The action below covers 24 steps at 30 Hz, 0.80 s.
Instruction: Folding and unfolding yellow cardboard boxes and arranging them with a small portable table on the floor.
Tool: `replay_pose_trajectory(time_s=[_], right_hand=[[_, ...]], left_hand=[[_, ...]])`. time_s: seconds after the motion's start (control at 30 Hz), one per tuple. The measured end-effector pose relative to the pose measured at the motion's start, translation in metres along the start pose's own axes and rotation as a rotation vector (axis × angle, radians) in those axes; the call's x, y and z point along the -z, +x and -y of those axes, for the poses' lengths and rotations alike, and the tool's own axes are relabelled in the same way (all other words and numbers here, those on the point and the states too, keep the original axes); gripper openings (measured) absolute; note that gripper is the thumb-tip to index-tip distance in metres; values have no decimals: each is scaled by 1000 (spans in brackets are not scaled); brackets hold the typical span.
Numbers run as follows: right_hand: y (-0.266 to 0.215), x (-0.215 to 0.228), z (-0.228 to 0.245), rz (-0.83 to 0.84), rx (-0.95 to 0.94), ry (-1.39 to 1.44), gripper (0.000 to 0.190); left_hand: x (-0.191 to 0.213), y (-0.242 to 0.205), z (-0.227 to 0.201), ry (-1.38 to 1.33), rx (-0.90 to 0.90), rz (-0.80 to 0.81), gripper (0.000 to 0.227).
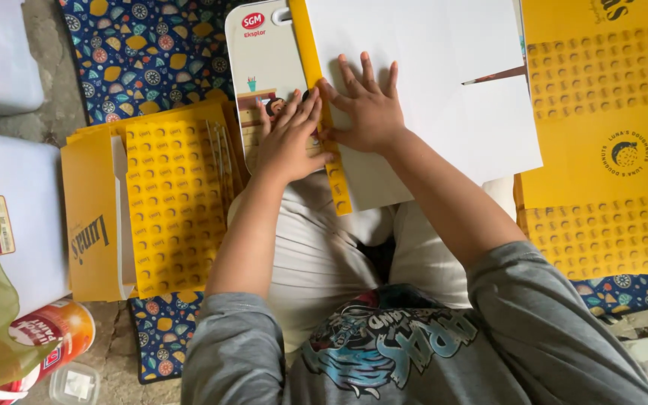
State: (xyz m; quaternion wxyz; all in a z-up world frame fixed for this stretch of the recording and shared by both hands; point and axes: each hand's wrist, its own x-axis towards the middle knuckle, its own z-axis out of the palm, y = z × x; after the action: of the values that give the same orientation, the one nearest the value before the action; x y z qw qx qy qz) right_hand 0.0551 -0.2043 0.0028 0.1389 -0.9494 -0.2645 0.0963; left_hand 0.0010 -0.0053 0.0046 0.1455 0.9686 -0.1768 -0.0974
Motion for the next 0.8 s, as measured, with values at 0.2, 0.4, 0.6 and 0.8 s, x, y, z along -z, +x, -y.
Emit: replay_pose_trajectory(time_s=[0.2, 0.4, 0.6, 0.8], right_hand=[[-5, 5, 6, 52, -43, -7, 95], [17, 19, 9, 63, -95, 37, 88], [20, 11, 9, 43, -136, 11, 91], [-8, 23, 19, 118, -143, 16, 115]], left_hand=[[23, 2, -14, 27, 104, 116, 106], [55, 16, -25, 54, 194, 219, 100], [50, 16, -18, 44, 156, 189, 118], [55, 9, -23, 37, 161, 217, 124]])
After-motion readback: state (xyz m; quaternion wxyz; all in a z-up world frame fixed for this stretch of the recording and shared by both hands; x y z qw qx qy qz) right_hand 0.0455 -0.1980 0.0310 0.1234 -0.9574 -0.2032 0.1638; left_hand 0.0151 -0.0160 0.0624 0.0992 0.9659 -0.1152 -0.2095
